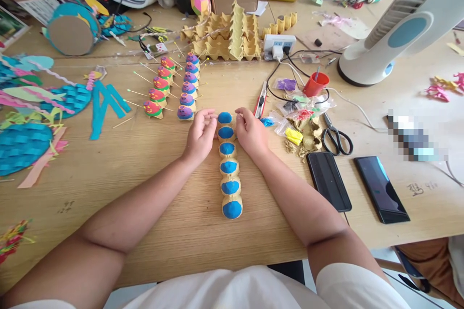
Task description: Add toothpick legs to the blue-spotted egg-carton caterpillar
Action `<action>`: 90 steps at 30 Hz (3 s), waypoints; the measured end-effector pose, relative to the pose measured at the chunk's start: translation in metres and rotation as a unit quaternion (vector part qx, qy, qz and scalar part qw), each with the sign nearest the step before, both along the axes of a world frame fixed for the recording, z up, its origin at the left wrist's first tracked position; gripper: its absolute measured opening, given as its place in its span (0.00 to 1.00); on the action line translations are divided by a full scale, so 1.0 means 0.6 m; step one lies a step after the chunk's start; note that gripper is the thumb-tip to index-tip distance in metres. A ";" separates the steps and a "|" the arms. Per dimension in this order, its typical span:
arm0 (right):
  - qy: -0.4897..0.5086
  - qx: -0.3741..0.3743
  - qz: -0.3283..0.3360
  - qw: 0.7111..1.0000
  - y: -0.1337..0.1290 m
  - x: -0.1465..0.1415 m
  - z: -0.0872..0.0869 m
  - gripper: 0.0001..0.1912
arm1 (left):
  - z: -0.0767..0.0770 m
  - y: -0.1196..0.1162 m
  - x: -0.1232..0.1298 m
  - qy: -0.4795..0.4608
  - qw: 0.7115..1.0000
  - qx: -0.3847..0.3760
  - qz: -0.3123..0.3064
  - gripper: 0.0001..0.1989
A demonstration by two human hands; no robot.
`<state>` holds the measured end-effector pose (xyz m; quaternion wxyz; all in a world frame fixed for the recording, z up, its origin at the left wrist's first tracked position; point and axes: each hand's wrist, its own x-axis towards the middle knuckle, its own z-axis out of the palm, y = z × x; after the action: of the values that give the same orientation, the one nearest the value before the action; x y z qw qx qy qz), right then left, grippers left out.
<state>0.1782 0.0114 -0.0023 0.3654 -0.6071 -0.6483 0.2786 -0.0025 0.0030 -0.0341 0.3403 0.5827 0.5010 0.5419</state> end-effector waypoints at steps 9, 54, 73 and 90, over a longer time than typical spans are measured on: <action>0.008 0.227 0.024 0.974 -0.012 -0.014 0.003 0.10 | -0.009 0.003 0.001 0.115 0.986 0.111 0.039 0.16; -0.379 0.094 0.023 0.920 0.014 0.230 0.093 0.17 | -0.012 0.012 0.002 0.128 0.985 0.109 0.032 0.15; -0.369 0.126 0.011 0.921 -0.007 0.233 0.081 0.16 | -0.011 0.010 0.004 0.123 0.985 0.115 0.035 0.14; -0.420 0.082 -0.050 0.902 0.057 0.258 0.101 0.22 | -0.007 0.009 0.003 0.128 0.986 0.101 0.032 0.14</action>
<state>0.3333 0.0456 0.0583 0.1210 -0.6671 -0.7313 -0.0748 -0.0010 0.0084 -0.0385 0.1957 0.6623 0.5011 0.5215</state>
